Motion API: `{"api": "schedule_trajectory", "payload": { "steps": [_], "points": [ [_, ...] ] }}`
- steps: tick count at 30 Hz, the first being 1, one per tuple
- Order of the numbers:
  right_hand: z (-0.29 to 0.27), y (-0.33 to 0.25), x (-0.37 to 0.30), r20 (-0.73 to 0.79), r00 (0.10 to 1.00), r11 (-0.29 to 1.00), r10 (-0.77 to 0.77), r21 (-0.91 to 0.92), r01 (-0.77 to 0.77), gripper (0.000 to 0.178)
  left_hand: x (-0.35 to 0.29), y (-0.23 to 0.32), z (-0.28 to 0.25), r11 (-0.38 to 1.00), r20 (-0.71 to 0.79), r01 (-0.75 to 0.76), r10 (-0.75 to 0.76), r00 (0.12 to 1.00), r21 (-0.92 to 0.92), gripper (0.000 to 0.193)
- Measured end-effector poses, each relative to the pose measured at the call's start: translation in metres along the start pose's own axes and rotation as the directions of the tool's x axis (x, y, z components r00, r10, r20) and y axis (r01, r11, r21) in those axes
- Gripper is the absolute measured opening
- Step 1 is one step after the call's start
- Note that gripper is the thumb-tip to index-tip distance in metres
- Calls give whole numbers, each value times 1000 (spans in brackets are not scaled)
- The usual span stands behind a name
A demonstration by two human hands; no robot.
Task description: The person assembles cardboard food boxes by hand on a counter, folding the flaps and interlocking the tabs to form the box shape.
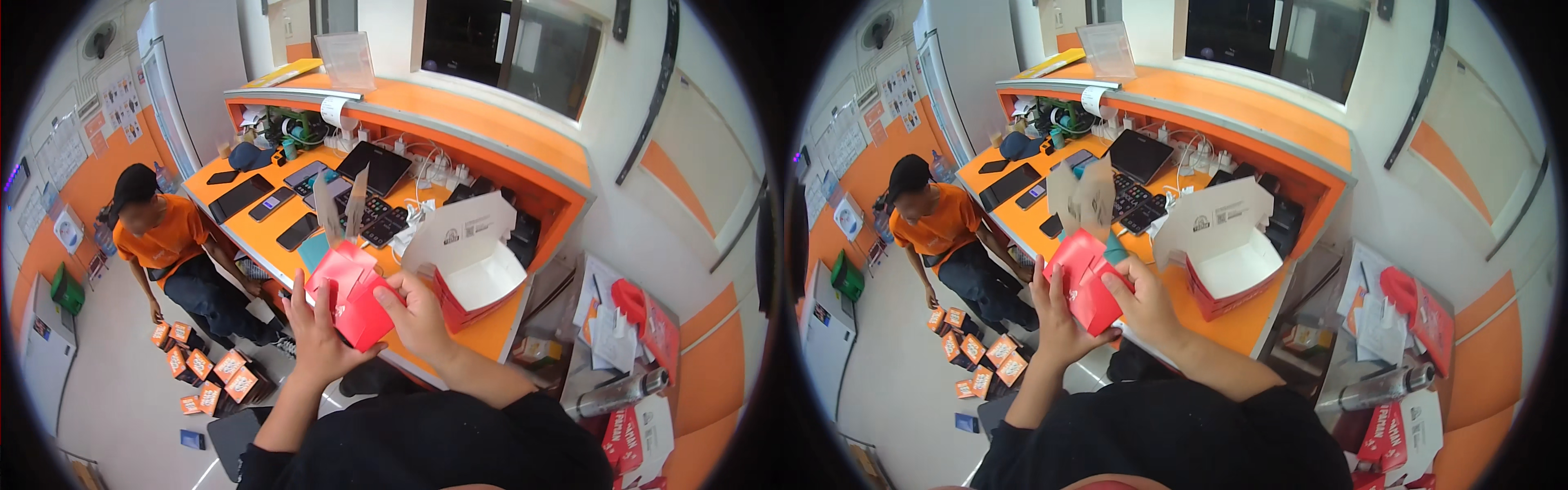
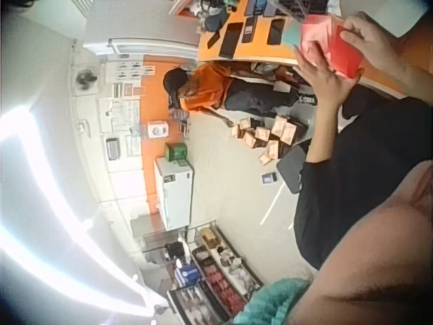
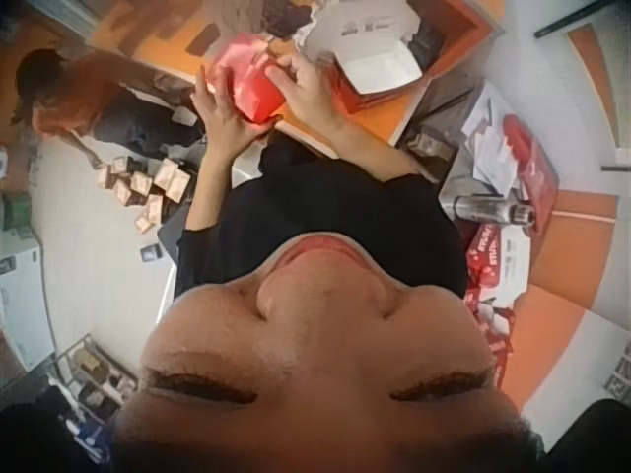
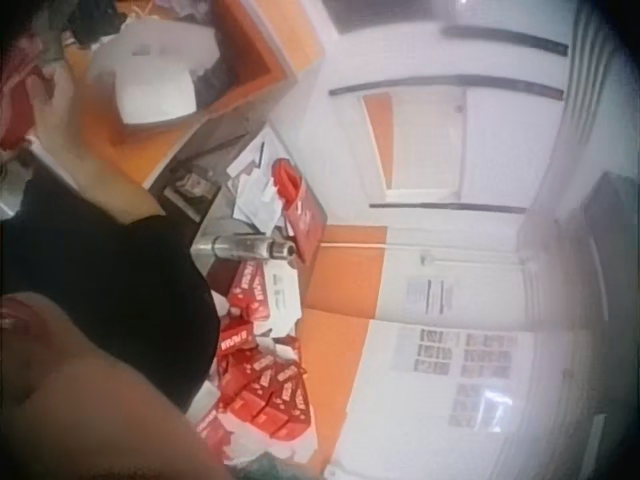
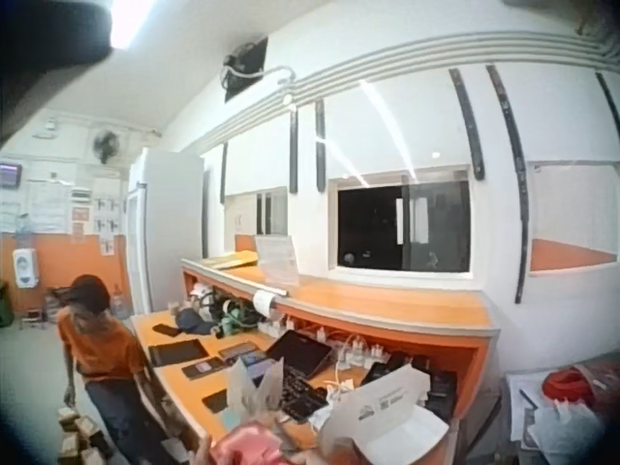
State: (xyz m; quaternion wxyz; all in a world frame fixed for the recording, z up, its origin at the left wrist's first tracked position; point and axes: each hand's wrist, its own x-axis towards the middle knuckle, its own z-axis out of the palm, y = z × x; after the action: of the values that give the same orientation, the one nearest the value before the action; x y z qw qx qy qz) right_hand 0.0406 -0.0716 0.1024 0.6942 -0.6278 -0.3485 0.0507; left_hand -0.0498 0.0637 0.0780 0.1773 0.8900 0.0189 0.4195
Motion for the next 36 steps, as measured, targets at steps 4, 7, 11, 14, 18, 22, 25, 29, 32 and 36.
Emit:
{"api": "schedule_trajectory", "payload": {
  "steps": [4, 7, 11, 14, 18, 22, 25, 29, 32, 36],
  "points": [
    [2, -12, -9, 125, 986, 959, 110, 247, -138, 12, -13, -9, -4, 965, -41, -100, 93, 995, -244, 109],
    [6, -15, -9, 67, 993, 974, 99, 200, -110, 12, -12, -4, -3, 966, -146, -146, 117, 982, -213, 104],
    [8, -20, -1, 106, 984, 955, 143, 246, -165, 13, -17, -13, -3, 971, -222, -142, 98, 970, -193, 103],
    [7, -20, 11, 46, 995, 928, 92, 357, -102, 13, -9, -10, -8, 979, -264, -182, 151, 953, -95, 98],
    [-19, -36, 52, -129, 987, 866, 97, 500, -20, 13, -4, -21, -4, 990, -329, -110, 77, 941, -83, 100],
    [-38, -61, 61, -27, 997, 910, -70, 407, 75, 13, -15, -34, 5, 967, -330, 5, -91, 940, -253, 101],
    [-69, -92, 36, -229, 925, 925, -303, 162, 343, 14, -24, -42, 10, 974, -275, 82, -139, 951, -209, 106],
    [-131, -118, -17, -405, 804, 894, -436, -91, 439, 16, -44, -48, 28, 951, -211, 168, -225, 951, -259, 110],
    [-155, -103, -44, -404, 771, 868, -492, -295, 399, 13, -51, -49, 34, 943, -169, 189, -241, 956, -273, 111],
    [-126, -58, -42, -277, 773, 571, -571, -811, 131, 10, -70, -66, 29, 928, -90, 267, -299, 950, -259, 121]
  ]
}}
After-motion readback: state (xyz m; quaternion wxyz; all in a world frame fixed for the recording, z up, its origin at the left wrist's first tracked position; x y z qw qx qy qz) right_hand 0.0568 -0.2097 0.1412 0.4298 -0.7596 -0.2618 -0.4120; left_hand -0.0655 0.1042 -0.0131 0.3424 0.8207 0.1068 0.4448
